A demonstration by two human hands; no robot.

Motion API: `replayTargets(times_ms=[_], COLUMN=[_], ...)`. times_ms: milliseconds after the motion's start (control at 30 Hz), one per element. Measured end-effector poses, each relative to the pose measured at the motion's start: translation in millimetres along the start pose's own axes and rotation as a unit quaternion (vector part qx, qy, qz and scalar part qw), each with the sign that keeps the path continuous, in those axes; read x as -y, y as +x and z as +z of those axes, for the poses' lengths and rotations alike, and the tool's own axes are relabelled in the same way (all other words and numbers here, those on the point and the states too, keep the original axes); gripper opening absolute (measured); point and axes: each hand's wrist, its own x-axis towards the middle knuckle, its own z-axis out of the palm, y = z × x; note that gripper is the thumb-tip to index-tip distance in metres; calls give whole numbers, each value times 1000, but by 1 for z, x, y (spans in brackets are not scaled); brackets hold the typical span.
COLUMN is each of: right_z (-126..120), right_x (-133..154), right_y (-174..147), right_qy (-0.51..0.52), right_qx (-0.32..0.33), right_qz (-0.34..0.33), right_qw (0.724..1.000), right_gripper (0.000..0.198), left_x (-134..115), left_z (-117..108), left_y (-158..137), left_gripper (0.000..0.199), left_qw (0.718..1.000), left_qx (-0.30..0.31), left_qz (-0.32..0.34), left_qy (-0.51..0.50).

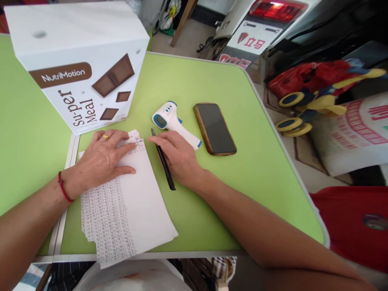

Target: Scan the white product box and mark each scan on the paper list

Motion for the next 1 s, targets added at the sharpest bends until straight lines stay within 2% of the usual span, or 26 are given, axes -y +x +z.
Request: replayTargets(times_ms=[300,567,800,867,1000], right_z=[3,7,5,2,-7], right_x=[-3,-5,-4,-5,-6], right_y=[-2,-3,-2,0,4], right_qy=[-26,-36,-87,-91,-107], right_qx=[21,47,65,55,-18], right_qz=[-14,-3,-23,-24,-18], right_qw=[999,998,994,994,994], right_gripper=[34,35,39,41,42], left_x=[6,17,22,20,18], left_z=[-4,-28,-25,-23,-22], left_y=[-2,-7,-9,-8,-7], left_gripper=[41,56,59,56,56], left_qw=[1000,994,996,995,993], left_qx=[7,84,77,86,107], left_qz=[15,-20,-10,-15,-13], left_qy=[-20,-63,-52,-49,-45])
